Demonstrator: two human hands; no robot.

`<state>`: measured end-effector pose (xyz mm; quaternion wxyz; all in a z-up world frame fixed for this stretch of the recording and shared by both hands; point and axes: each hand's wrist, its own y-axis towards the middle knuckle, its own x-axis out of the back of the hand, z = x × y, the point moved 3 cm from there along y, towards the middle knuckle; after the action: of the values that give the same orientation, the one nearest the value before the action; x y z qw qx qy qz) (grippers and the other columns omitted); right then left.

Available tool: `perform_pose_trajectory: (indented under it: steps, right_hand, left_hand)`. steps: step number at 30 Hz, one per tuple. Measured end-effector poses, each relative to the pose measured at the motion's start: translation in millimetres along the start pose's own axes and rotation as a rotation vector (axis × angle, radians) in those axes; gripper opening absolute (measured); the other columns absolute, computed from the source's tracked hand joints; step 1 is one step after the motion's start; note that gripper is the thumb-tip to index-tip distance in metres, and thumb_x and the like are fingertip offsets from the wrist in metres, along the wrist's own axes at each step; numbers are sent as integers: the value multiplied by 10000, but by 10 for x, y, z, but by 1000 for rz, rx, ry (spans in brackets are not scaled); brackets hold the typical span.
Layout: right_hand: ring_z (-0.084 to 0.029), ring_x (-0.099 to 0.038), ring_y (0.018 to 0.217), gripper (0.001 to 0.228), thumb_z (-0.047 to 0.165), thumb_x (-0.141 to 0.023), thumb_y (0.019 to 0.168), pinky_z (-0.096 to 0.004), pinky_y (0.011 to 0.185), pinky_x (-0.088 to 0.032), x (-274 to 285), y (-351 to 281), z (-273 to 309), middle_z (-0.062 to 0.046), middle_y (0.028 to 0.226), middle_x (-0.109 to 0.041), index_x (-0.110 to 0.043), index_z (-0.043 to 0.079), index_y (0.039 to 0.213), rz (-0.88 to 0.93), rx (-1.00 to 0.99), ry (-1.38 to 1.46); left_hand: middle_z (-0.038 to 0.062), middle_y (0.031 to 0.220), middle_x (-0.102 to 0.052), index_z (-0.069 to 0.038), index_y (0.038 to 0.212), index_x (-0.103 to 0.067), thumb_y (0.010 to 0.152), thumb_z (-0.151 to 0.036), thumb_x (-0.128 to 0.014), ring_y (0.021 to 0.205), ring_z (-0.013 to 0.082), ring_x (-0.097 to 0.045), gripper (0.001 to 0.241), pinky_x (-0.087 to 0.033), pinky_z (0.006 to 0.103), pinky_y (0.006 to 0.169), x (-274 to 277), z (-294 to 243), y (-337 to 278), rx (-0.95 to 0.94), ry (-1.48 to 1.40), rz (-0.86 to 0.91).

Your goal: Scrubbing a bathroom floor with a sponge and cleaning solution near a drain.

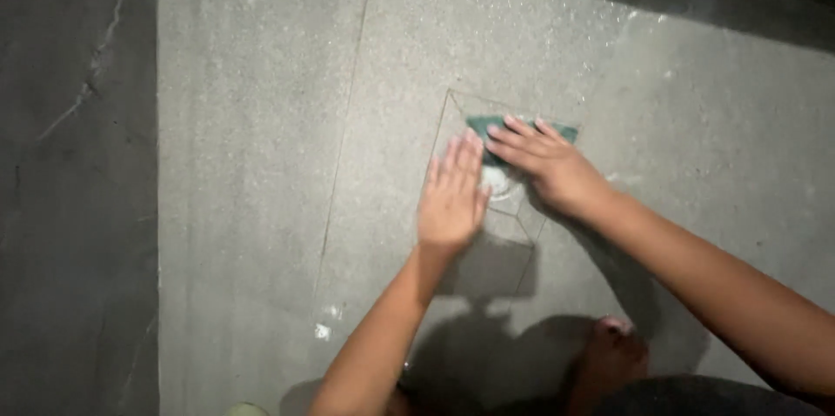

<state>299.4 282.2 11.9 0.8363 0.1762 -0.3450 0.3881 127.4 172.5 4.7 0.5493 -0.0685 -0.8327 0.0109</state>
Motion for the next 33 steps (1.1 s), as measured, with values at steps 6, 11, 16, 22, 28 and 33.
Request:
perform_pose_trajectory:
  steps: [6, 11, 16, 22, 28, 33]
  right_hand:
    - [-354, -548, 1332, 428, -22, -419, 1050, -479, 1127, -428, 1010, -895, -685, -210, 1446, -577, -556, 60, 1447, -328, -374, -183]
    - [-398, -484, 1397, 482, -44, -373, 1086, -491, 1182, -417, 965, -871, -698, -272, 1530, -495, -419, -4, 1564, -582, -358, -340]
    - [-367, -377, 1523, 528, -82, -413, 968, -507, 1277, -253, -174, -687, -127, -167, 1580, -465, -522, 49, 1468, -283, -116, -96]
    - [-293, -408, 1504, 489, -94, -467, 964, -460, 1245, -332, -18, -1322, 277, -147, 1573, -473, -571, 57, 1417, -140, 20, 117]
    - [-250, -418, 1452, 532, 3, -533, 883, -492, 1230, -251, -541, -1797, 164, 16, 1531, -530, -652, 210, 1358, 274, 212, 72]
    - [-246, -447, 1434, 533, -8, -557, 870, -494, 1208, -274, -400, -738, 30, -7, 1542, -502, -651, 214, 1345, 331, 257, 78]
  left_hand:
    - [125, 1678, -300, -72, 1619, -292, 1051, -304, -467, 1572, 303, -252, 638, -220, 527, 1264, -158, 158, -365, -24, 69, 22]
    - [167, 1704, -177, -11, 1618, -212, 1039, -367, -459, 1579, 338, -137, 723, -149, 539, 1259, -104, -33, -273, 245, 77, -127]
    - [143, 1690, -196, -9, 1597, -225, 1015, -379, -484, 1575, 318, -148, 737, -130, 542, 1242, -374, -445, -225, 97, 94, 75]
    - [127, 1663, -299, -71, 1575, -362, 967, -215, -564, 1553, 314, -248, 656, -163, 549, 1245, -104, 275, -844, 238, 82, -193]
    - [225, 1649, -285, 44, 1559, -307, 924, -197, -576, 1542, 415, -224, 731, -178, 563, 1241, -121, 550, -1108, 385, 138, -275]
    - [169, 1626, -336, -15, 1560, -349, 967, -268, -575, 1516, 385, -265, 683, -203, 580, 1208, -175, -192, -600, 175, -32, -171]
